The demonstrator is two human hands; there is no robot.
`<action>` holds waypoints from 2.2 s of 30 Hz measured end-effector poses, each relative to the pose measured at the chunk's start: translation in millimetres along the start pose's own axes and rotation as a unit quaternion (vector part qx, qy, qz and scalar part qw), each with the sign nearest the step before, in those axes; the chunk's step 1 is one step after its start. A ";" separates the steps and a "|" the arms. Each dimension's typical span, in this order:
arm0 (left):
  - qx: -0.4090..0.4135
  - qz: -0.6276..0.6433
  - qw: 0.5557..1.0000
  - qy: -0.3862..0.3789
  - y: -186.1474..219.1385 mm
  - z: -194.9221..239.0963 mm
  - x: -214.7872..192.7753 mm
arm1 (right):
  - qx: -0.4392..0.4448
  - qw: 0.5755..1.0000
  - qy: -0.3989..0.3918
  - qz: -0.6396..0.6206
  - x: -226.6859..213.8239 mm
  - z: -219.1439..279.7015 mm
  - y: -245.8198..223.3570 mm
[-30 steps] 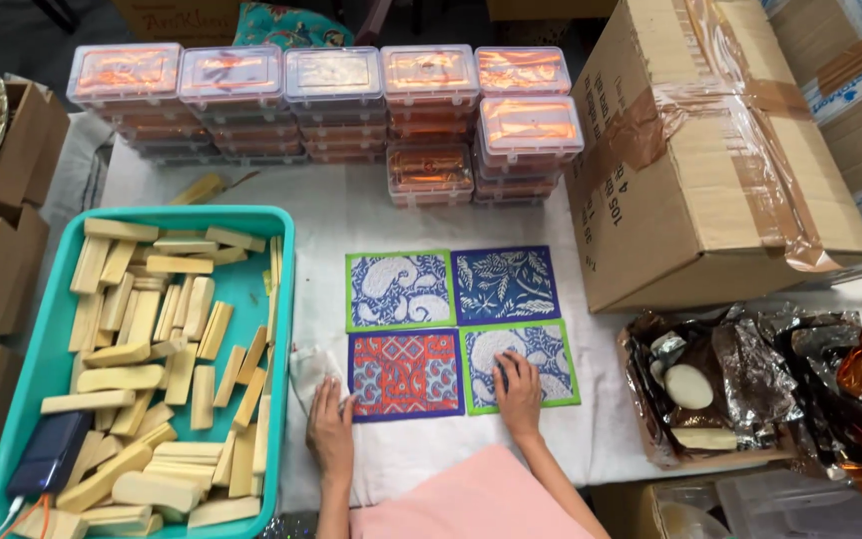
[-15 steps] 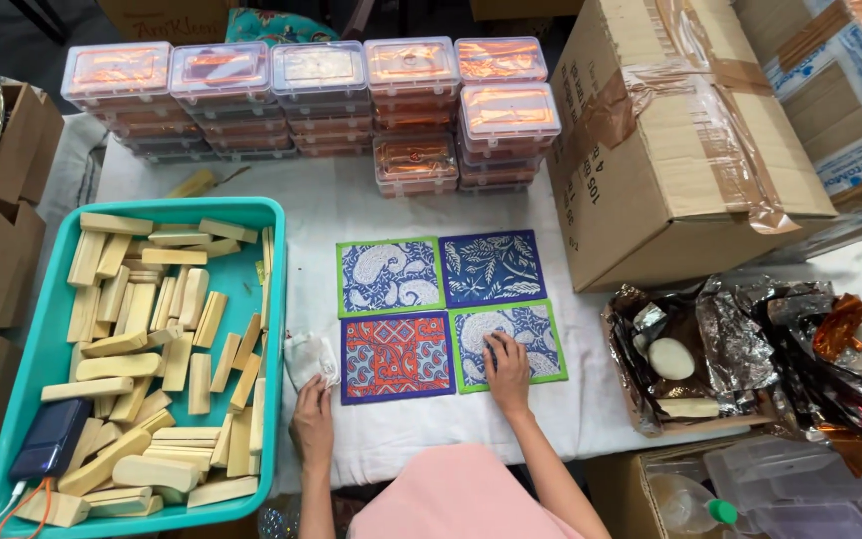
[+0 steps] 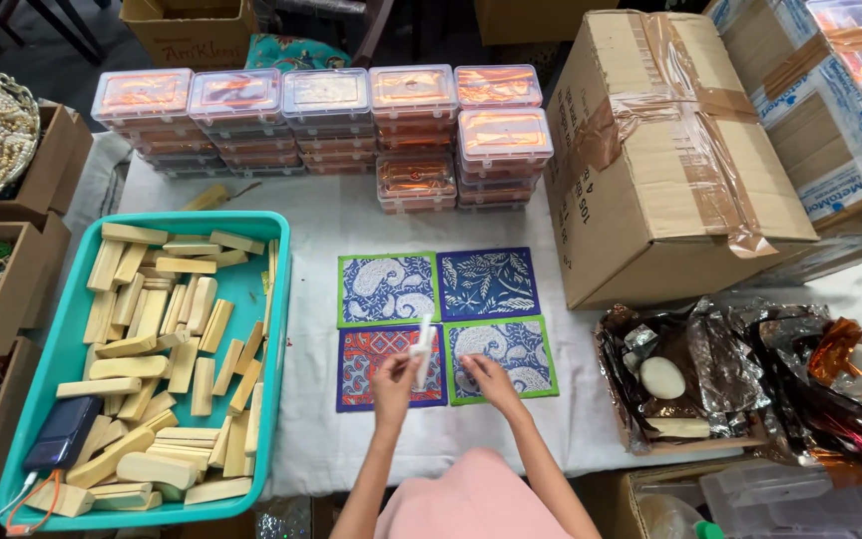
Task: The person wipes a small wooden block with a white cloth, then wraps it in metallic foil. They repeat this process with a second wooden block, stacking the wrapped items on a patterned mat.
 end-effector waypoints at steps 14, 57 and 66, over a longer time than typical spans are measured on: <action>0.023 -0.124 0.984 -0.127 45.2 45.2 54.3 | 0.112 0.917 -0.102 -0.370 -4.5 29.9 -27.2; -0.082 0.146 0.986 -0.003 84.1 -40.3 -67.5 | 0.105 0.938 0.011 -0.329 85.8 49.0 -46.5; 0.142 -0.128 0.938 -0.289 116.8 18.9 46.3 | 0.087 0.520 -0.312 -0.790 115.0 -55.2 115.2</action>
Point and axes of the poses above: each hand's wrist, its own z-axis away from the middle knuckle, its own x-axis out of the palm, y = z × x, the point moved 3 cm from there along -z, towards the middle knuckle, and after that the axes turned 9 degrees about x, right-handed, at the moved point
